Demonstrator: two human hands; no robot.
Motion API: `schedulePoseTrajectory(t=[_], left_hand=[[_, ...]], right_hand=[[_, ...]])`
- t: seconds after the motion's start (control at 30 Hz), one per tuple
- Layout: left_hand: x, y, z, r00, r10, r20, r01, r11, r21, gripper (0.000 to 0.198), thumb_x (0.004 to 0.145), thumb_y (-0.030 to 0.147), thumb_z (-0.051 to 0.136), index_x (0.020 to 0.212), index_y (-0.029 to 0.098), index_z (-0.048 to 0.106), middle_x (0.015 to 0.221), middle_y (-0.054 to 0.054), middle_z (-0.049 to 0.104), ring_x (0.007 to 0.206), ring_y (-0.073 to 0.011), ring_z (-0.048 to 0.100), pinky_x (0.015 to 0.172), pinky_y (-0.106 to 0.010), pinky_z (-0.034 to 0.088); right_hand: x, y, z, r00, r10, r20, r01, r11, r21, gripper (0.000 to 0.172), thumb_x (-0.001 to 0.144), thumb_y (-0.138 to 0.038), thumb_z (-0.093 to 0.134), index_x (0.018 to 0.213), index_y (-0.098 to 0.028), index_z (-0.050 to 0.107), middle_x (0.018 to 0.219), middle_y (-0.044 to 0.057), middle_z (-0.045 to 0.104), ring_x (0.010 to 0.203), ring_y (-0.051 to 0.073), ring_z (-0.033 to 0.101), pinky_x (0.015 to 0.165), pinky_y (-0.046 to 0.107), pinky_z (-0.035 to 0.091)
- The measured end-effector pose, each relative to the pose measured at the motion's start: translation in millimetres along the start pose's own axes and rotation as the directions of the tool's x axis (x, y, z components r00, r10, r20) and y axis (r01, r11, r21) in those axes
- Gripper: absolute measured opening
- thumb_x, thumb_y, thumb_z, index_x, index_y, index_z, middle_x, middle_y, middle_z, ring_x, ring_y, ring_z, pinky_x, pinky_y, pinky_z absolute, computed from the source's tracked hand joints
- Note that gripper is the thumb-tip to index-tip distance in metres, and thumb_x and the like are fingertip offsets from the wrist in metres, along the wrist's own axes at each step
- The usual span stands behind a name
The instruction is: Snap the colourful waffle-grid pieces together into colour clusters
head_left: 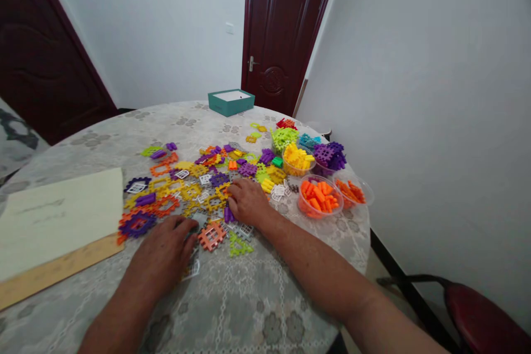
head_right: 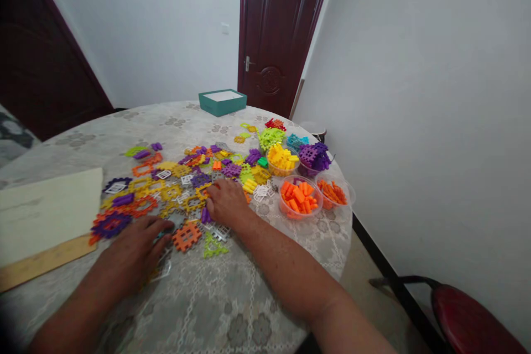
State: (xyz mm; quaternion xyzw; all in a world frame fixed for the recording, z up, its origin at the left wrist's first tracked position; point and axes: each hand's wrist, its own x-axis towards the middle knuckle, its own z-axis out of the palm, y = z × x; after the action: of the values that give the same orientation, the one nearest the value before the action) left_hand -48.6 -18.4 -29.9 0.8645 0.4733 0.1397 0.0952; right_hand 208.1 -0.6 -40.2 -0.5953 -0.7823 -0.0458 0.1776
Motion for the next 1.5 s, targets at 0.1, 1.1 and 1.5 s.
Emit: schedulePoseTrajectory(t=[0.1,1.1,1.5], left_hand=[[1.5,-7.0,4.6,1.0,0.006,0.001,-0.006,1.0,0.022,0.04,0.097,0.04,0.045,0.114,0.021,0.075,0.117,-0.015,0.07,0.107,-0.0313,0.067,0.1,-0.045,0.051],[-8.5,8.8,-20.8,0.985,-0.171,0.002,0.17,0.984,0.06,0.024,0.098,0.027,0.046,0.106,0.019,0.067,0.114,-0.013,0.066,0.108,-0.0267,0.064,0.095,-0.038,0.051],[-10.3,12.0,-24.8,0.985,-0.171,0.016,0.17,0.984,0.054,0.02,0.097,0.025,0.048,0.105,0.021,0.067,0.115,-0.011,0.067,0.107,-0.025,0.065,0.095,-0.035,0.051]], right_hand=[[0.6,-1.5,0.1,1.0,0.011,0.003,-0.011,1.0,-0.014,0.019,0.102,-0.033,0.056,0.113,-0.022,0.066,0.12,0.01,0.065,0.113,0.026,0.058,0.1,0.042,0.047],[-2.5,28.1,7.1,0.952,0.182,-0.245,-0.14,0.974,0.179,0.018,0.104,-0.027,0.053,0.113,-0.019,0.067,0.114,0.012,0.068,0.109,0.027,0.06,0.099,0.039,0.046],[-2.0,27.5,8.5,0.963,0.133,-0.234,-0.103,0.986,0.134,0.035,0.099,-0.013,0.047,0.127,-0.016,0.067,0.133,0.015,0.066,0.125,0.029,0.054,0.11,0.043,0.041]])
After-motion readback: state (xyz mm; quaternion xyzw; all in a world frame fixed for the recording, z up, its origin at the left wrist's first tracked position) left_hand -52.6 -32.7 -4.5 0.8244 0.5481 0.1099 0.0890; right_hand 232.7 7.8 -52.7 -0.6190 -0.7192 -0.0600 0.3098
